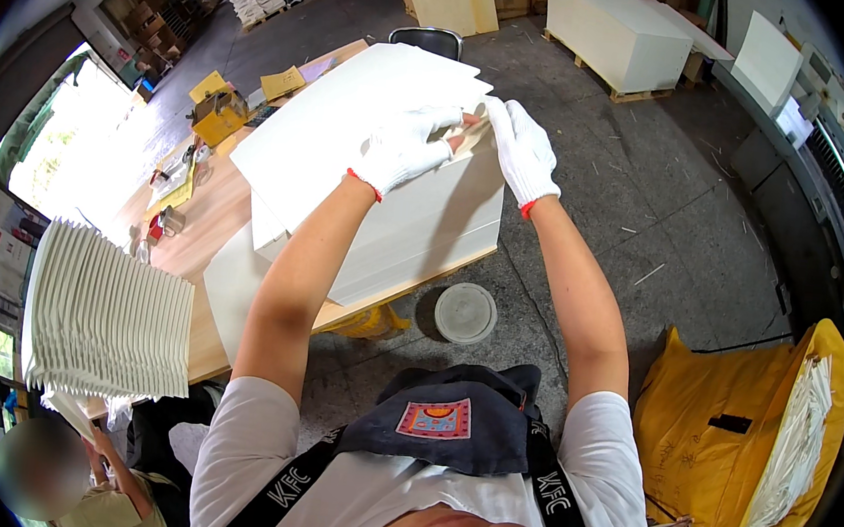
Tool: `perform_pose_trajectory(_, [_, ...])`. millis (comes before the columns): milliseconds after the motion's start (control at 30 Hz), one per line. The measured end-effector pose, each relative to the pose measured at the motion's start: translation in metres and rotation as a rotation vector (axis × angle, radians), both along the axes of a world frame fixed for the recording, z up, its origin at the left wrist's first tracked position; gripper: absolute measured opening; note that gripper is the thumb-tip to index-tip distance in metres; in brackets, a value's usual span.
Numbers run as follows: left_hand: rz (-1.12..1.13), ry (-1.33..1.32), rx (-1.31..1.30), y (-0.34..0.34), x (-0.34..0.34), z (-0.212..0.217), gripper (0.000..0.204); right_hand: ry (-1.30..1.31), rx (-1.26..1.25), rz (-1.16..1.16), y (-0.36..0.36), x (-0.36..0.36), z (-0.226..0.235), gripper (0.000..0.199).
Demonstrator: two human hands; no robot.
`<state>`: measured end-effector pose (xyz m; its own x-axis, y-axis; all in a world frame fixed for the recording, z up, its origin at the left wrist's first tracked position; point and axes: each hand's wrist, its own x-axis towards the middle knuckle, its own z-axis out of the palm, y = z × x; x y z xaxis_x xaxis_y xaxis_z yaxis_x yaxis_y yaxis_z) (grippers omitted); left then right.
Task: The person repeatedly picks up small stacks of white paper sheets from a table and places them onto a larger, growing stack. The person wears white gloves and handles the sheets carefully to maintain alignment.
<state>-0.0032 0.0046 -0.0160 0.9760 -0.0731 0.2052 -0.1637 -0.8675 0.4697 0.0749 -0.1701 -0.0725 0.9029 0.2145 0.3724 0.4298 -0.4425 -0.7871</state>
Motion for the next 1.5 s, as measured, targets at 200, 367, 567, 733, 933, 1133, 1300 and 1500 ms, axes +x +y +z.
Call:
perform_pose_trajectory(200, [-0.048,-0.048,0.067,0.004,0.002,-0.003,0.032,0.056,-0.016,0.009,-0.001,-0.005,0.007,0.057])
perform_pose_trajectory(367, [-0.063,0.02,0.036,-0.008,-0.009,0.01,0.029,0.035,0.018,0.002,-0.002,0.0,-0.001,0.056])
perform_pose_trajectory(567, [-0.095,-0.112,0.078,0.002,-0.003,-0.002,0.041,0.161,0.107,0.059,-0.007,0.002,0.004,0.06])
perform_pose_trajectory(733, [-0.08,-0.253,0.049,-0.002,-0.012,0.0,0.049,0.565,0.929,0.215,-0.01,-0.017,0.021,0.038])
perform_pose_trajectory(933, [-0.012,-0.642,0.09,0.002,-0.041,-0.011,0.039,0.936,1.089,0.553,0.045,-0.044,0.027,0.039])
perform_pose_trajectory(1133, [0.049,-0.642,0.121,0.032,-0.146,-0.064,0.02,1.129,0.782,0.561,0.096,-0.074,0.024,0.04])
perform_pose_trajectory(1300, [0.202,-0.516,0.161,0.035,-0.168,-0.073,0.018,1.119,0.796,0.591,0.102,-0.079,0.024,0.041])
perform_pose_trajectory(1500, [0.341,-0.518,0.054,0.043,-0.17,-0.091,0.016,1.015,0.74,0.622,0.093,-0.07,0.022,0.04])
